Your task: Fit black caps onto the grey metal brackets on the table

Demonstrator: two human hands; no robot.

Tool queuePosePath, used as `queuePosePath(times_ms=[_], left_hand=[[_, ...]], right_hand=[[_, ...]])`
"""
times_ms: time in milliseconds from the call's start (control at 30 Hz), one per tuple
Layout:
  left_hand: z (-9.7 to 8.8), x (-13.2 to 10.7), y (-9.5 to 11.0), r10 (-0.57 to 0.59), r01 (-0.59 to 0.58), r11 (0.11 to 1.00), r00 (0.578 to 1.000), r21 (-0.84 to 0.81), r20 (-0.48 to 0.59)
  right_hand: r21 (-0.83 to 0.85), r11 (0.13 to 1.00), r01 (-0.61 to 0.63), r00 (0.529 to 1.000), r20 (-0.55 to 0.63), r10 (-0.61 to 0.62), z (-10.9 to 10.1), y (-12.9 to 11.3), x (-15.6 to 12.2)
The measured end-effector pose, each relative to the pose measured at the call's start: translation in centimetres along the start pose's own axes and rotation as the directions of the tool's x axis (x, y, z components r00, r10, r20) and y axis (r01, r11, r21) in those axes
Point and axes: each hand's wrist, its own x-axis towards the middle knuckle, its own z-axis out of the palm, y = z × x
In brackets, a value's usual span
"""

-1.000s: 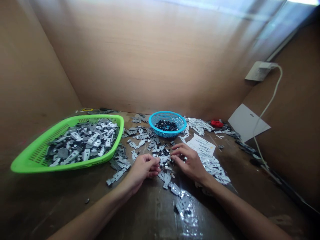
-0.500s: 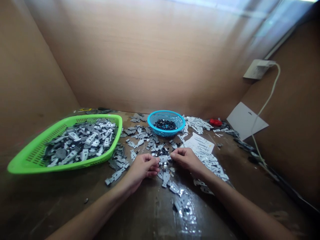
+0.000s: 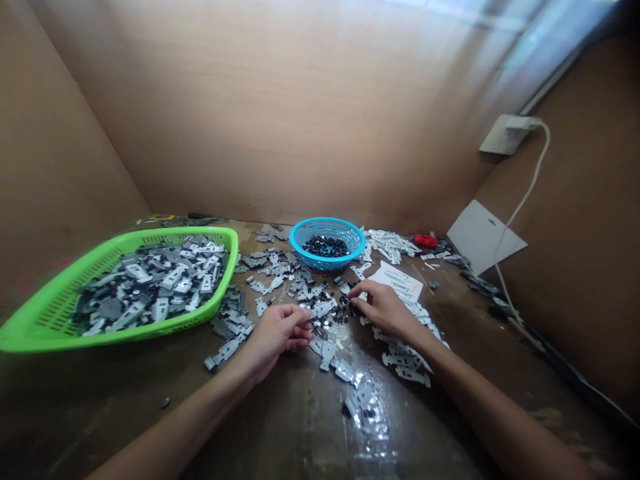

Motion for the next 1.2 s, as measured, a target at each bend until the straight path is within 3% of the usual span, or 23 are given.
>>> queuePosePath(times_ms=[167,500,633,767,933,1033,1200], left_hand=[[-0.4,0.2,-0.1,0.022,-0.022,1.000,1.000,0.009,-0.003],[-0.4,0.3,0.0,0.014,-0.013,0.999,1.000,0.038,-0.012],[-0.3,0.2,0.0,-0.022,0.021,0.998,1.000,0.058,0.007],[-0.3,0.1,-0.1,-0.049,0.046,0.996,0.998,0.082,0.032],[-0.2,-0.1,-0.4,-0.084,0.074,0.990,0.993,0.122,0.085],[0.0,-0.2,-0.7,-0.102,0.086,0.985,0.990,0.149,0.102],[0.3,-0.3,-0.8,-0.117,0.098,0.978,0.988,0.183,0.096]], right_hand=[[-0.193,0.967,0.165,0.984,0.105,-0.147,-0.2,1.4,0.0],[-0.249,0.949,0.194,0.980,0.100,-0.174,1.5,1.3,0.1],[-0.171,0.980,0.104,0.995,0.016,-0.103,0.6,1.2,0.3],[0.012,1.000,0.005,0.997,-0.078,-0.004,-0.7,0.2,0.4],[0.212,0.977,-0.012,0.997,-0.075,0.028,-1.1,-2.6,-0.3],[0.239,0.968,0.074,0.995,-0.086,-0.054,-0.4,-4.0,-0.9],[0.114,0.954,0.277,0.961,-0.043,-0.274,1.5,-5.0,-1.5]])
